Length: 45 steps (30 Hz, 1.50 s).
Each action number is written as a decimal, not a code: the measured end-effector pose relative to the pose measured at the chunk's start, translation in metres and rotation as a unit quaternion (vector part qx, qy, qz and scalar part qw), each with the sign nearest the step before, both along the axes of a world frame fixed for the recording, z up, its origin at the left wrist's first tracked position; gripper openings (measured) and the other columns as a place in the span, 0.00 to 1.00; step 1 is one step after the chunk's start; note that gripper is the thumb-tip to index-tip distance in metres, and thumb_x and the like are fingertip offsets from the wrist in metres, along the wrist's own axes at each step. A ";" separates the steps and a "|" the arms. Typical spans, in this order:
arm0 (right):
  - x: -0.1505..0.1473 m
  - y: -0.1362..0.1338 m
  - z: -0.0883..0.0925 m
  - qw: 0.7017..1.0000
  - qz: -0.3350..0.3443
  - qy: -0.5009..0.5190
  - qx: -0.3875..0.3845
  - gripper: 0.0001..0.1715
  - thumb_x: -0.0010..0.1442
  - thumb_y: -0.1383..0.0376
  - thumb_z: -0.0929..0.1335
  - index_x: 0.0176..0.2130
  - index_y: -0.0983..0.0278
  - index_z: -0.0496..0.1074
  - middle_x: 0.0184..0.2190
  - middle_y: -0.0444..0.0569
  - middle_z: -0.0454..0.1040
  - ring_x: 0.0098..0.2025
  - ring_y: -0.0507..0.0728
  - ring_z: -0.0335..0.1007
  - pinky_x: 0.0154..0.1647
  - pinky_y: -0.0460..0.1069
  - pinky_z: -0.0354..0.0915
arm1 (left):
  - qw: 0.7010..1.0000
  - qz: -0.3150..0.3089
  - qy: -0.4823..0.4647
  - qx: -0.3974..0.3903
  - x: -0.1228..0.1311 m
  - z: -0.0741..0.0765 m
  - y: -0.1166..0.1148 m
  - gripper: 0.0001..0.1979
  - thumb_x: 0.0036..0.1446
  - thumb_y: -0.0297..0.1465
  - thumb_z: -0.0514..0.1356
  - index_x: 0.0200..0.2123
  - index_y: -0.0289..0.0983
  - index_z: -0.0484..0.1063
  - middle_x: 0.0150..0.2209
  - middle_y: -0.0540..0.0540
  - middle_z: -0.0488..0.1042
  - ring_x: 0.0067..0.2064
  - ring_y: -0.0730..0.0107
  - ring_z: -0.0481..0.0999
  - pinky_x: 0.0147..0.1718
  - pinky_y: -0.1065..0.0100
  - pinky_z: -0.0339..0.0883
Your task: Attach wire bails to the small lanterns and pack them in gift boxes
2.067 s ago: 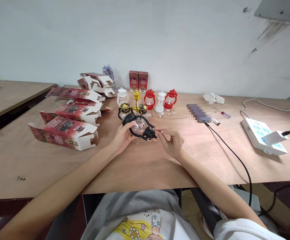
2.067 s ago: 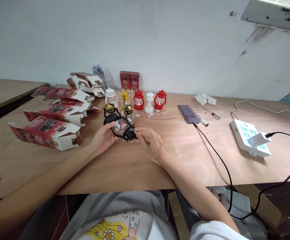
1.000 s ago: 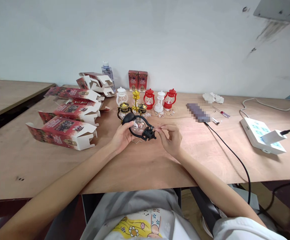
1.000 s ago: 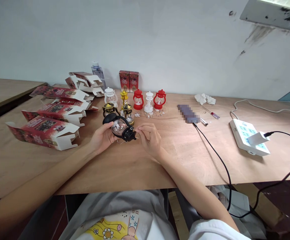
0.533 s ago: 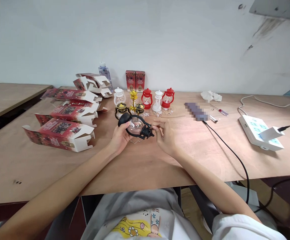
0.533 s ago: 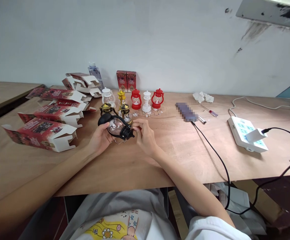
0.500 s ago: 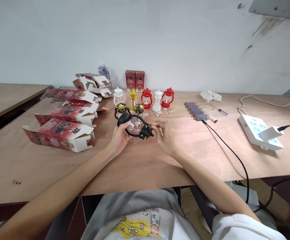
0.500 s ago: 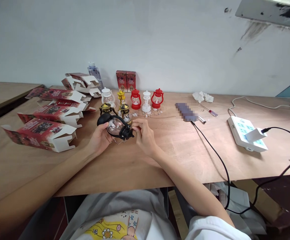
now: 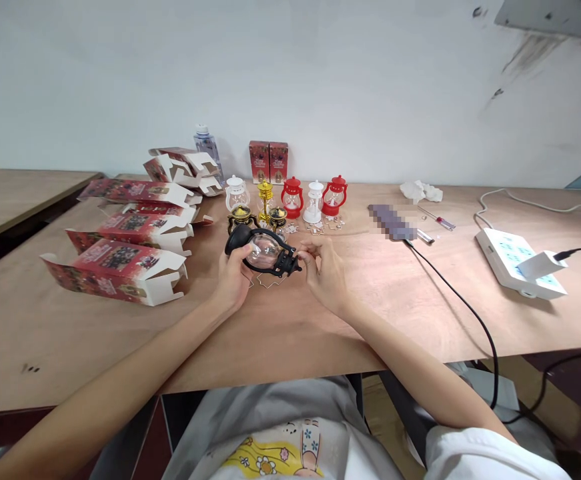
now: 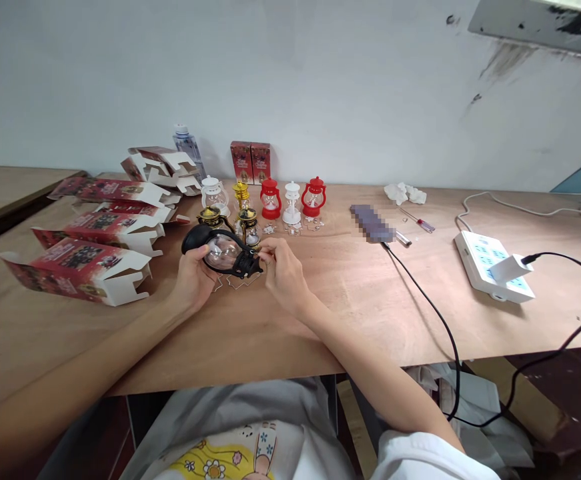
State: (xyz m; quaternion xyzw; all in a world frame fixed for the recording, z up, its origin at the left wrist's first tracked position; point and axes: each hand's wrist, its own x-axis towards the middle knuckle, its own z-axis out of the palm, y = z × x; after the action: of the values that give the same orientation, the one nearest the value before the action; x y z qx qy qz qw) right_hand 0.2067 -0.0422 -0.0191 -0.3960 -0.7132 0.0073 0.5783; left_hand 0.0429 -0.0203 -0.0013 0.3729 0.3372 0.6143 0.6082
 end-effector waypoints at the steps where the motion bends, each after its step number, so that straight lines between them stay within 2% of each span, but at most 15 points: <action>1: 0.000 0.001 0.000 1.000 0.002 -0.003 -0.007 0.04 0.67 0.66 0.59 0.42 0.58 0.61 0.32 0.46 0.71 0.31 0.53 0.72 0.32 0.48 0.70 | 1.000 0.004 0.001 -0.001 0.000 0.000 0.000 0.15 0.41 0.35 0.63 0.35 0.36 0.71 0.32 0.48 0.80 0.44 0.58 0.79 0.39 0.65 0.74; 5: 0.003 0.003 -0.004 1.000 0.006 -0.020 -0.017 0.05 0.66 0.68 0.58 0.42 0.60 0.61 0.32 0.47 0.72 0.32 0.54 0.72 0.32 0.49 0.70 | 1.000 0.007 0.004 -0.019 0.001 0.000 0.001 0.17 0.41 0.33 0.64 0.38 0.37 0.70 0.34 0.50 0.79 0.42 0.63 0.79 0.36 0.69 0.73; 9: 0.007 0.002 -0.006 0.999 0.028 -0.025 -0.030 0.05 0.66 0.67 0.58 0.40 0.61 0.62 0.31 0.47 0.72 0.30 0.53 0.70 0.33 0.48 0.67 | 0.998 -0.022 0.008 -0.061 0.000 -0.003 0.003 0.13 0.44 0.32 0.63 0.36 0.36 0.71 0.33 0.49 0.79 0.36 0.67 0.78 0.31 0.72 0.73; 16: 0.006 -0.001 -0.008 0.991 0.044 -0.008 -0.124 0.09 0.67 0.62 0.59 0.35 0.61 0.63 0.30 0.46 0.72 0.33 0.53 0.68 0.34 0.47 0.64 | 0.991 -0.063 -0.023 -0.116 -0.004 0.004 0.003 0.11 0.52 0.34 0.58 0.38 0.36 0.72 0.34 0.48 0.79 0.35 0.68 0.78 0.29 0.72 0.74; 22: 0.000 -0.007 -0.008 0.957 0.141 0.079 -0.242 0.18 0.68 0.54 0.58 0.32 0.61 0.62 0.27 0.43 0.73 0.29 0.51 0.69 0.34 0.46 0.64 | 0.987 -0.054 -0.068 -0.138 -0.008 0.011 0.006 0.10 0.57 0.32 0.54 0.37 0.35 0.73 0.32 0.49 0.78 0.32 0.72 0.77 0.28 0.74 0.74; 26: -0.002 -0.009 -0.005 0.947 0.141 0.136 -0.255 0.28 0.66 0.46 0.57 0.24 0.61 0.60 0.19 0.41 0.66 0.23 0.50 0.64 0.28 0.46 0.61 | 0.989 -0.052 -0.060 -0.128 -0.008 0.009 0.009 0.09 0.54 0.32 0.57 0.38 0.36 0.72 0.34 0.49 0.79 0.35 0.71 0.78 0.32 0.73 0.75; 30: -0.002 -0.010 -0.003 0.927 0.129 0.195 -0.293 0.34 0.62 0.42 0.59 0.17 0.61 0.56 0.14 0.41 0.60 0.18 0.49 0.59 0.22 0.46 0.57 | 0.990 -0.056 -0.046 -0.117 -0.008 0.007 0.008 0.11 0.52 0.31 0.59 0.40 0.35 0.72 0.36 0.49 0.79 0.35 0.71 0.78 0.32 0.73 0.75; 36: 0.003 -0.007 0.002 0.889 0.170 0.251 -0.342 0.37 0.58 0.41 0.62 0.12 0.60 0.52 0.08 0.41 0.59 0.13 0.48 0.53 0.17 0.46 0.52 | 0.991 -0.055 -0.039 -0.117 -0.006 0.006 0.005 0.10 0.53 0.29 0.59 0.40 0.34 0.73 0.37 0.49 0.79 0.35 0.71 0.78 0.32 0.72 0.76; 42: 0.003 -0.006 0.002 0.901 0.153 0.212 -0.348 0.37 0.59 0.42 0.62 0.12 0.61 0.58 0.08 0.43 0.62 0.13 0.48 0.55 0.18 0.46 0.54 | 0.989 -0.053 -0.037 -0.133 -0.006 0.004 0.006 0.09 0.54 0.31 0.57 0.37 0.35 0.74 0.34 0.48 0.79 0.33 0.70 0.78 0.29 0.72 0.75; 45: 0.003 -0.003 0.001 0.874 0.179 0.259 -0.371 0.36 0.57 0.42 0.64 0.12 0.61 0.54 0.07 0.41 0.61 0.12 0.47 0.53 0.16 0.45 0.51 | 0.990 -0.047 -0.037 -0.129 -0.006 0.003 0.006 0.09 0.53 0.31 0.58 0.38 0.34 0.73 0.34 0.47 0.80 0.34 0.69 0.78 0.30 0.72 0.75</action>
State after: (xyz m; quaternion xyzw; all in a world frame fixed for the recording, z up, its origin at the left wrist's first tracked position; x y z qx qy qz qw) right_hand 0.2095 -0.0455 -0.0184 -0.4311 -0.5412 0.4768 0.5422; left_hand 0.0367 -0.0140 0.0020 0.2837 0.3732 0.5494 0.6917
